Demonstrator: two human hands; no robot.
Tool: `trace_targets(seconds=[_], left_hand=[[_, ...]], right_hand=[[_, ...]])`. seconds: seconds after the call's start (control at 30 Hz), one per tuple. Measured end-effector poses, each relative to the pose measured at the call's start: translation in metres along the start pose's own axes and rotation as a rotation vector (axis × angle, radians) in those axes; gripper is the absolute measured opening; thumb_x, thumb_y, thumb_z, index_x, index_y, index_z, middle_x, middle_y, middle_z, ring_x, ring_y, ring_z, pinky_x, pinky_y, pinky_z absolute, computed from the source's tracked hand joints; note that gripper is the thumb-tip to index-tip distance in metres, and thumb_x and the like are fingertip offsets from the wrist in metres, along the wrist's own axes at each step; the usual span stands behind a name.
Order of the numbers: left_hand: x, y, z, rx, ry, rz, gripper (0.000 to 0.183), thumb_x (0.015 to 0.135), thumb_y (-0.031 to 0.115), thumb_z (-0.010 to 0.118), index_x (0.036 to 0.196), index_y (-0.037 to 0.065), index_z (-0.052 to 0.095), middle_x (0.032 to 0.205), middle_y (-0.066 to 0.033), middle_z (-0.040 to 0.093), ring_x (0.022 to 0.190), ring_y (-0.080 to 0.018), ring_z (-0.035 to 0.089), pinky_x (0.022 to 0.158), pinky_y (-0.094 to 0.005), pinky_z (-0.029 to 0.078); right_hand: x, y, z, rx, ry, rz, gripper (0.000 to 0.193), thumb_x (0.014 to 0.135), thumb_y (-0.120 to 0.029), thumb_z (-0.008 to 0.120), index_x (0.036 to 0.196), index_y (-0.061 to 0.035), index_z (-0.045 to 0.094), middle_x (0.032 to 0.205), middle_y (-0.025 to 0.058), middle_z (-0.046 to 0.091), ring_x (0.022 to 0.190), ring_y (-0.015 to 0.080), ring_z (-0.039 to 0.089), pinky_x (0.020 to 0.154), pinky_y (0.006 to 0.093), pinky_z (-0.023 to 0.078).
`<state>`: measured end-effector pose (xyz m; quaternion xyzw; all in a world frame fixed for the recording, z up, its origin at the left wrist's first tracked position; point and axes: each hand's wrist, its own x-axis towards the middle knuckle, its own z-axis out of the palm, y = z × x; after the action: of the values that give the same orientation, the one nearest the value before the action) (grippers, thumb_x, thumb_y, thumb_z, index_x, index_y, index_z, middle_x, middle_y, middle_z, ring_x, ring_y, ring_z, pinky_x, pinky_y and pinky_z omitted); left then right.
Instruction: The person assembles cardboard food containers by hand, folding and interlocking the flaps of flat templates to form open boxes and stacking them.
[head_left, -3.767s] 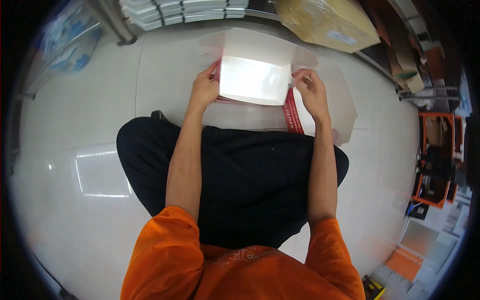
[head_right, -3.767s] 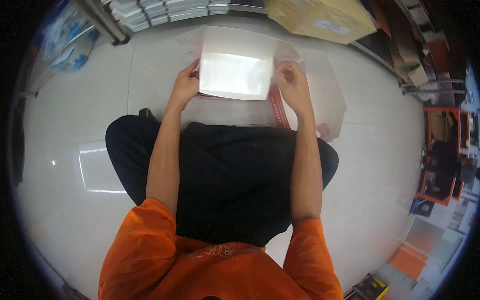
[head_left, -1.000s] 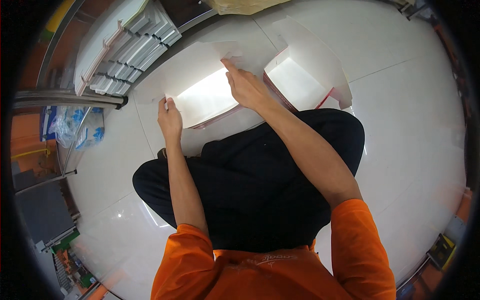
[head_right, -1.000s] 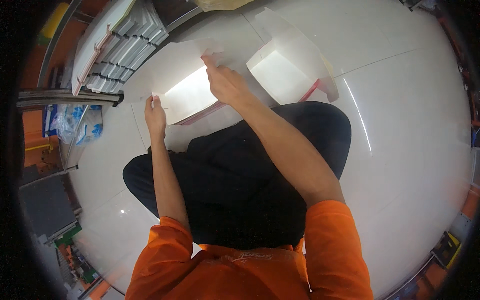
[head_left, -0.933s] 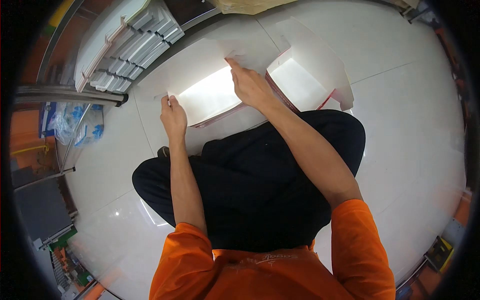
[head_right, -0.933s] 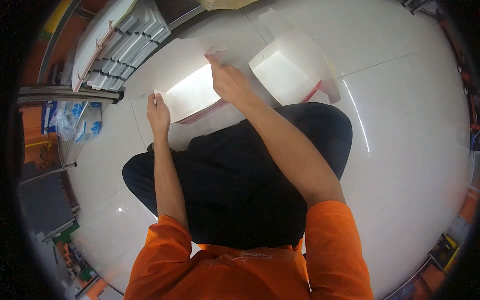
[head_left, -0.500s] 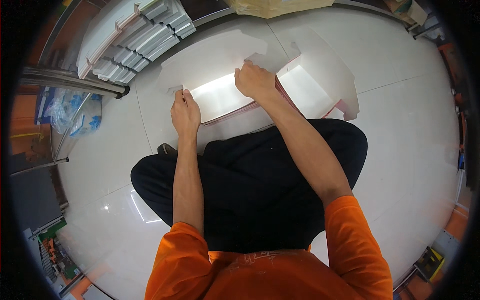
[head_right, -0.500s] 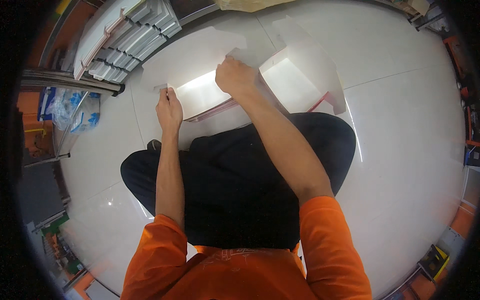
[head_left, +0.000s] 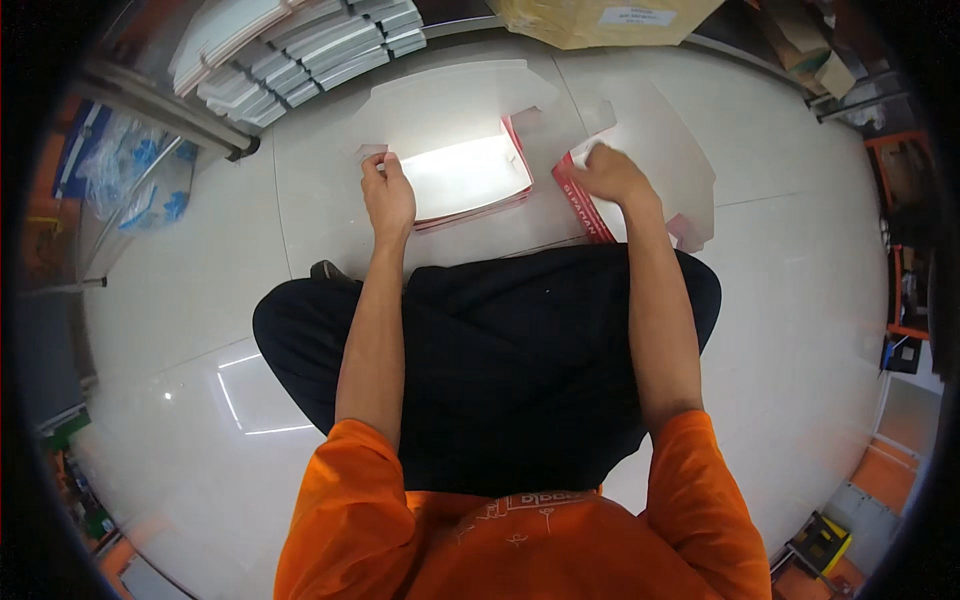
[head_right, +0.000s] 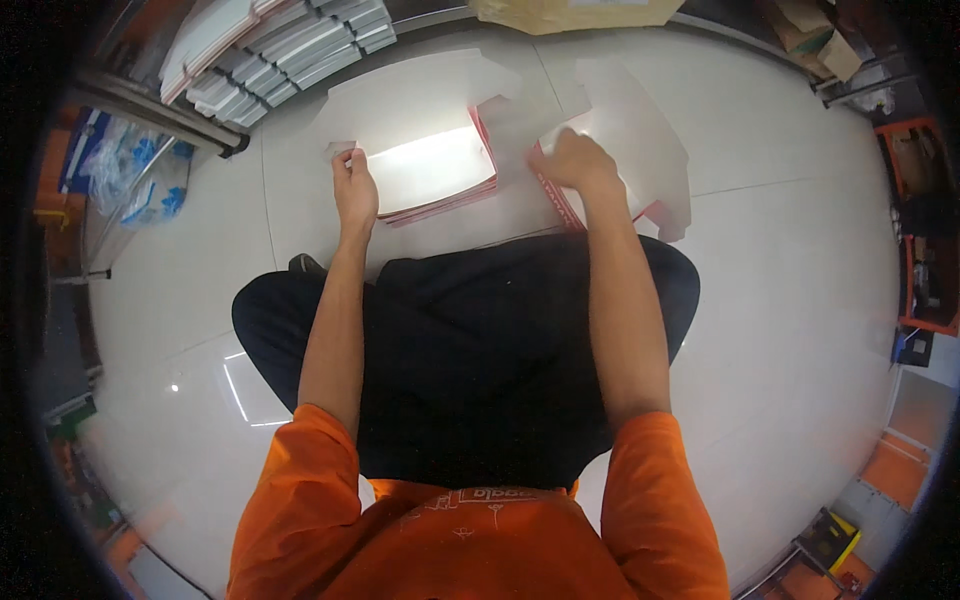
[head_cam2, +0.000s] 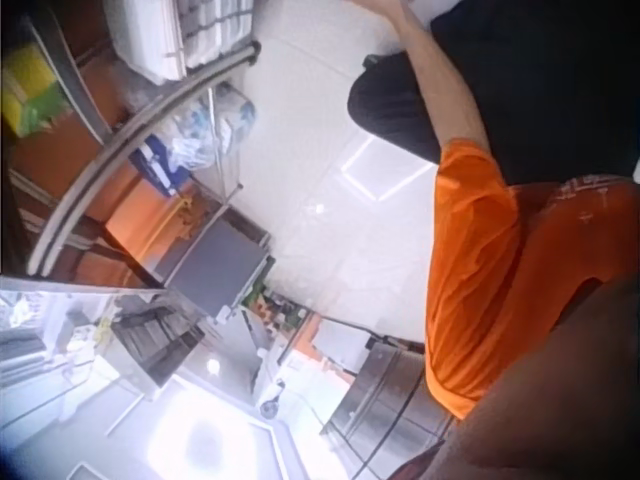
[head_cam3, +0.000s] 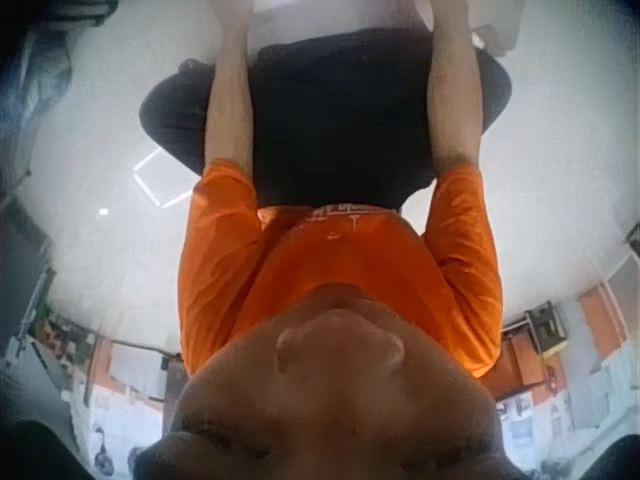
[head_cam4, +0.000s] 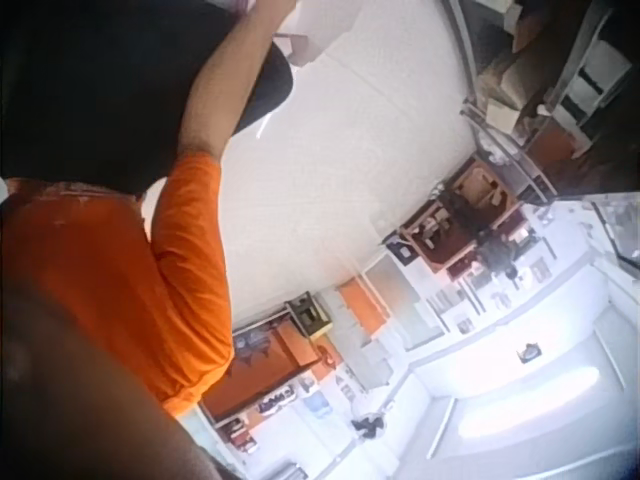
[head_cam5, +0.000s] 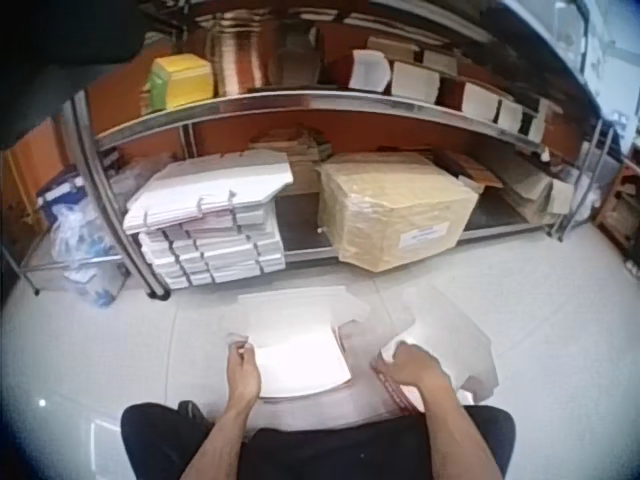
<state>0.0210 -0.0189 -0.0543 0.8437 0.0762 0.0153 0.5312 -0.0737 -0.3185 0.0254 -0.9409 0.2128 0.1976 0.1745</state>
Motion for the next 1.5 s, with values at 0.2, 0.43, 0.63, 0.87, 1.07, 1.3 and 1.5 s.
trace_targets(seconds=[0.2,0.43,0.63,0.87,1.07,1.3,1.5], left_hand=[[-0.004,0.003,0.001,-0.081,0.02,-0.07,0.043,0.102,0.038,0.045,0.123,0.002,0.054,0.111,-0.0217,0.058,0.104,-0.035,0.057,0.096,-0.0442,0.043],[-0.002,-0.002,0.0,-0.215,-0.045,-0.166,0.043,0.097,0.039,0.054,0.123,0.005,0.055,0.117,-0.0219,0.054,0.109,-0.0363,0.054,0.099,-0.0438,0.041],[-0.006,0.012,-0.003,-0.244,-0.056,-0.197,0.046,0.092,0.04,0.059,0.127,0.01,0.054,0.123,-0.0233,0.052,0.116,-0.0391,0.052,0.103,-0.0449,0.04],[-0.005,-0.007,0.004,-0.325,-0.096,-0.03,0.043,0.094,0.036,0.059,0.126,0.009,0.064,0.111,-0.0253,0.064,0.107,-0.038,0.062,0.093,-0.0449,0.049],[-0.011,0.004,0.004,-0.197,-0.106,0.0,0.04,0.096,0.033,0.057,0.127,0.009,0.065,0.107,-0.0189,0.072,0.098,-0.032,0.07,0.085,-0.0397,0.053],[-0.021,0.015,-0.009,-0.053,-0.097,0.023,0.037,0.096,0.031,0.054,0.129,0.017,0.065,0.107,-0.0192,0.069,0.102,-0.0353,0.067,0.088,-0.0442,0.052],[-0.021,0.011,0.005,-0.084,-0.194,0.174,0.051,0.092,0.022,0.056,0.142,0.014,0.053,0.105,-0.0225,0.066,0.098,-0.0373,0.065,0.091,-0.0449,0.051]], right_hand=[[0.001,0.013,0.053,-0.277,0.005,0.067,0.042,0.081,-0.025,0.069,0.112,0.004,0.064,0.11,0.0296,0.067,0.108,0.0409,0.065,0.09,0.0436,0.054],[-0.037,0.008,-0.003,0.015,0.392,-0.252,0.029,0.082,-0.012,0.066,0.109,-0.0016,0.067,0.1,0.0251,0.068,0.094,0.0448,0.064,0.081,0.051,0.05],[-0.152,-0.078,-0.036,0.134,0.614,-0.526,0.021,0.081,0.005,0.066,0.102,0.0021,0.064,0.092,0.0209,0.063,0.085,0.0417,0.062,0.075,0.0435,0.05],[-0.1,-0.124,-0.01,0.031,0.485,-0.908,0.023,0.081,0.008,0.064,0.101,-0.0017,0.066,0.098,0.0132,0.065,0.09,0.0338,0.064,0.078,0.0415,0.051],[-0.049,-0.102,0.004,-0.345,0.382,-0.772,0.029,0.082,0.002,0.061,0.107,-0.0107,0.069,0.1,0.0103,0.064,0.095,0.0318,0.063,0.081,0.0433,0.052],[-0.05,-0.107,0.02,-0.373,0.42,-0.643,0.028,0.081,0.003,0.06,0.103,-0.0118,0.068,0.1,0.0088,0.064,0.095,0.0317,0.062,0.08,0.0445,0.053],[-0.05,-0.093,0.027,-0.321,0.505,-0.611,0.021,0.084,0.004,0.06,0.1,-0.008,0.067,0.097,0.0096,0.064,0.092,0.0334,0.062,0.077,0.043,0.051]])
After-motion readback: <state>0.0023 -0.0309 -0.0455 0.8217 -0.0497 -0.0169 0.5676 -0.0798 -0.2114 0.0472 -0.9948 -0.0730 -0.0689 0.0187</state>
